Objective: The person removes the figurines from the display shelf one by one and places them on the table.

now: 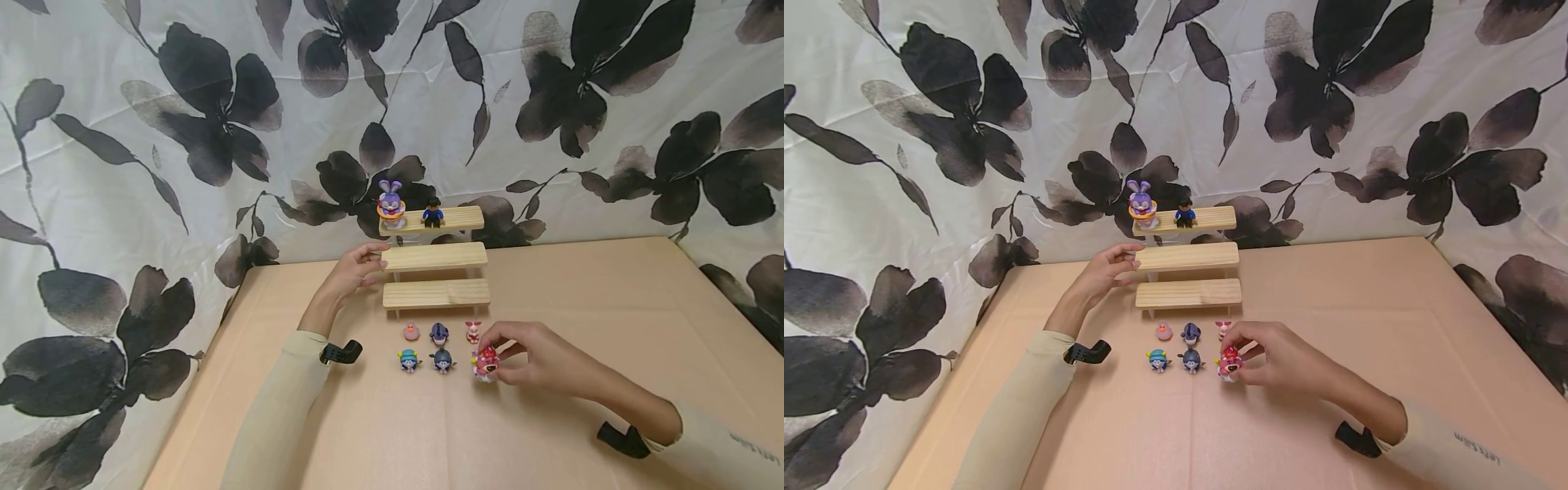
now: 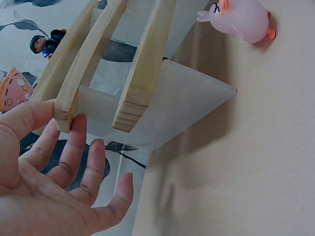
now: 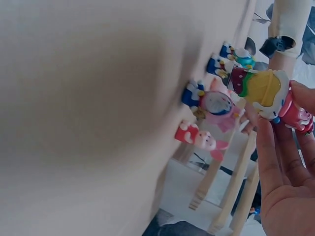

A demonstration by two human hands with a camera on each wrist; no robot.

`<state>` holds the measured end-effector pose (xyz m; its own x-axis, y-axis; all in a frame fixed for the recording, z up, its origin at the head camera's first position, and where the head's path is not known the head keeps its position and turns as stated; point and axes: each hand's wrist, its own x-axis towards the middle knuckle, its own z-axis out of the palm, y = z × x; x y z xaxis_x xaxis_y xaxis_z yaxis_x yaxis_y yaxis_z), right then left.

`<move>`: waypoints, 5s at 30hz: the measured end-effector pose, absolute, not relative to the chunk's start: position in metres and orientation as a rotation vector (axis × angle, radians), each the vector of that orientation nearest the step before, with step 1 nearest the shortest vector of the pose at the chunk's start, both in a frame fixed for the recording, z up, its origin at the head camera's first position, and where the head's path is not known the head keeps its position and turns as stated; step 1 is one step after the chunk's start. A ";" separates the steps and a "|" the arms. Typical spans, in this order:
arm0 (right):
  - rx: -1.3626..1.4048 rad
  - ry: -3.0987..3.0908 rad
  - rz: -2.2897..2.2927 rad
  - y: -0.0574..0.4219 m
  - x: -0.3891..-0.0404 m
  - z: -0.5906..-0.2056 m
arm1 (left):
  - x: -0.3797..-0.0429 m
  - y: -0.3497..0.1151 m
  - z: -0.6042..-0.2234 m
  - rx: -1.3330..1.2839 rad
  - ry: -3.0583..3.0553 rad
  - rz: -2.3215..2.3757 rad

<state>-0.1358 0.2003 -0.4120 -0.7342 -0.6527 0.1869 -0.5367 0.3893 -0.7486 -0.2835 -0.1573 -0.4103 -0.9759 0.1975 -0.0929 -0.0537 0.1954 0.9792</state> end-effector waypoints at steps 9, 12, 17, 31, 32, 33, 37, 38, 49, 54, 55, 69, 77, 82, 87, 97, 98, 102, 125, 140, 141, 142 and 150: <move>-1.037 2.482 -1.238 0.204 -0.137 -0.424 | -0.287 -0.156 -0.411 0.126 2.280 1.858; -1.045 2.476 -1.242 0.205 -0.138 -0.430 | -0.289 -0.155 -0.411 0.115 2.283 1.856; -1.075 2.482 -1.239 0.206 -0.141 -0.439 | -0.292 -0.154 -0.411 0.108 2.285 1.854; -1.027 2.475 -1.193 0.211 -0.150 -0.438 | -0.296 -0.152 -0.409 0.080 2.288 1.859; -1.031 2.472 -1.197 0.211 -0.149 -0.438 | -0.296 -0.153 -0.409 0.082 2.289 1.858; -1.034 2.468 -1.201 0.210 -0.149 -0.438 | -0.296 -0.153 -0.409 0.084 2.291 1.855; -1.038 2.459 -1.202 0.210 -0.145 -0.436 | -0.295 -0.154 -0.410 0.091 2.294 1.851; -1.035 2.457 -1.200 0.210 -0.144 -0.436 | -0.295 -0.154 -0.410 0.091 2.293 1.853; -1.044 2.437 -1.243 0.207 -0.135 -0.436 | -0.292 -0.155 -0.408 0.102 2.267 1.858; -1.045 2.432 -1.254 0.207 -0.131 -0.436 | -0.290 -0.156 -0.409 0.104 2.263 1.851; -1.042 2.431 -1.256 0.207 -0.131 -0.437 | -0.290 -0.156 -0.409 0.103 2.264 1.850; -1.098 2.437 -1.250 0.208 -0.132 -0.440 | -0.290 -0.156 -0.409 0.095 2.259 1.852; -1.081 2.444 -1.192 0.210 -0.136 -0.435 | -0.292 -0.156 -0.409 0.098 2.266 1.838; -1.106 2.437 -1.159 0.211 -0.140 -0.423 | -0.292 -0.156 -0.408 0.098 2.267 1.840; -1.136 2.409 -1.171 0.210 -0.146 -0.416 | -0.292 -0.157 -0.409 0.109 2.268 1.842; -1.109 2.524 -1.137 0.206 -0.162 -0.403 | -0.291 -0.155 -0.409 0.121 2.280 1.839; -1.115 2.530 -1.146 0.205 -0.164 -0.402 | -0.291 -0.155 -0.409 0.122 2.278 1.842; -1.174 2.553 -1.173 0.205 -0.174 -0.399 | -0.290 -0.155 -0.408 0.117 2.278 1.847; -0.985 2.756 -1.247 0.178 -0.223 -0.361 | -0.291 -0.155 -0.413 0.114 2.293 1.840; -0.911 2.859 -1.450 0.161 -0.260 -0.349 | -0.289 -0.156 -0.409 0.117 2.299 1.834; -0.910 2.865 -1.457 0.160 -0.262 -0.348 | -0.289 -0.155 -0.409 0.116 2.299 1.834; -0.907 2.873 -1.460 0.160 -0.265 -0.347 | -0.289 -0.155 -0.409 0.115 2.297 1.836; -0.857 2.892 -1.480 0.154 -0.283 -0.344 | -0.290 -0.156 -0.409 0.110 2.302 1.831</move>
